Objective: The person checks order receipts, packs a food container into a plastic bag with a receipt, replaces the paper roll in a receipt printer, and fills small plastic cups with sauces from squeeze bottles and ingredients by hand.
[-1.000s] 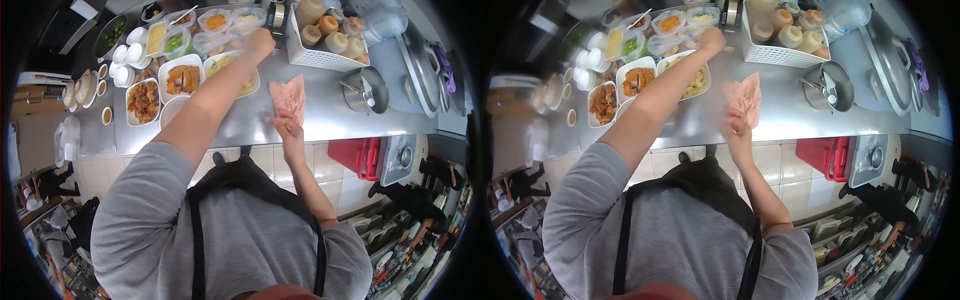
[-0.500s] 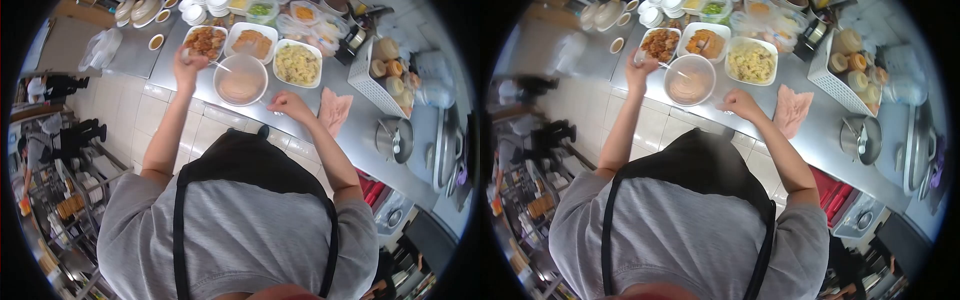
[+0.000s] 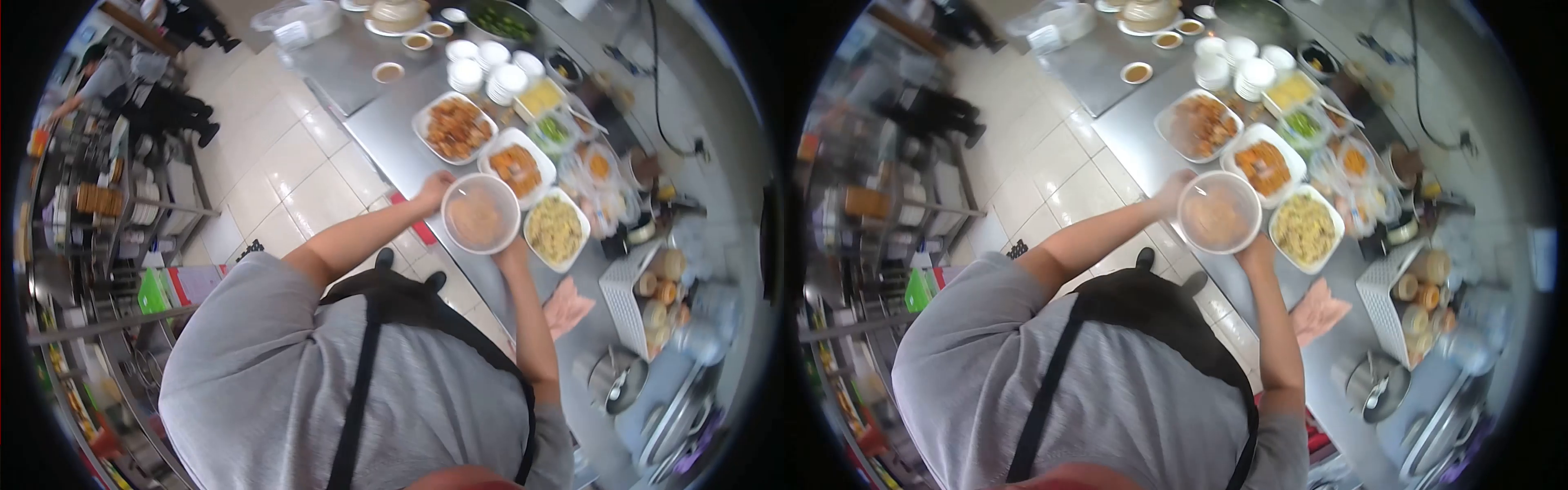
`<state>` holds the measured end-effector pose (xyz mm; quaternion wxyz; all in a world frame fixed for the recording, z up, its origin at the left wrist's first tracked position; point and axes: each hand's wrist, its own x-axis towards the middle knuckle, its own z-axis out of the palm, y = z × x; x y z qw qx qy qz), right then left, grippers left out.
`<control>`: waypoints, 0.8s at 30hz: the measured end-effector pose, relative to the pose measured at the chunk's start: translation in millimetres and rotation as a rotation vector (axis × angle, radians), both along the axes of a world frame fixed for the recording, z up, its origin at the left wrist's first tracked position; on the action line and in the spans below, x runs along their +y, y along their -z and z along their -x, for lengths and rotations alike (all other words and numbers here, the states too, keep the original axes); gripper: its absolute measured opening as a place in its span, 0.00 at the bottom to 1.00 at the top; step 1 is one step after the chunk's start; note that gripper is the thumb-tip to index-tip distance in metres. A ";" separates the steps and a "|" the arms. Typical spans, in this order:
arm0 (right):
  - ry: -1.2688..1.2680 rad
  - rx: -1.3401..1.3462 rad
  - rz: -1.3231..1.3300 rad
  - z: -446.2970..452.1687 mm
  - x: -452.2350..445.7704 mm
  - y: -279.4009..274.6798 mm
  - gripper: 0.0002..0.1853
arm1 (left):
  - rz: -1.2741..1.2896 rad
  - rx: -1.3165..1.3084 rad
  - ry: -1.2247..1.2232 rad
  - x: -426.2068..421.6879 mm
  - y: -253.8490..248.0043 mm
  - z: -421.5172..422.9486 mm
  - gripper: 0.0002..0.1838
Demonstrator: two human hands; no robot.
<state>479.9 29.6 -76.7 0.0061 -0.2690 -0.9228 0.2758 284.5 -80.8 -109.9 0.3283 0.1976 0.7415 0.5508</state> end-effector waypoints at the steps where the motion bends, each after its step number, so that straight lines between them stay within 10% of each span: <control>1: 0.033 -0.036 0.052 0.4 -3.2 -3.7 0.24 | 0.051 0.200 0.018 0.2 10.1 4.5 0.12; 5: 0.139 0.100 0.145 -21.6 -1.6 3.6 0.18 | 0.138 0.219 0.083 -8.3 -13.9 16.2 0.11; 9: 0.787 0.470 0.945 -27.2 -29.0 -57.9 0.13 | 0.072 0.037 0.088 -53.7 -19.4 70.4 0.09; 24: 0.811 0.330 0.579 64.7 -119.0 -132.3 0.12 | 0.097 -0.033 -0.535 -392.4 -52.2 423.1 0.11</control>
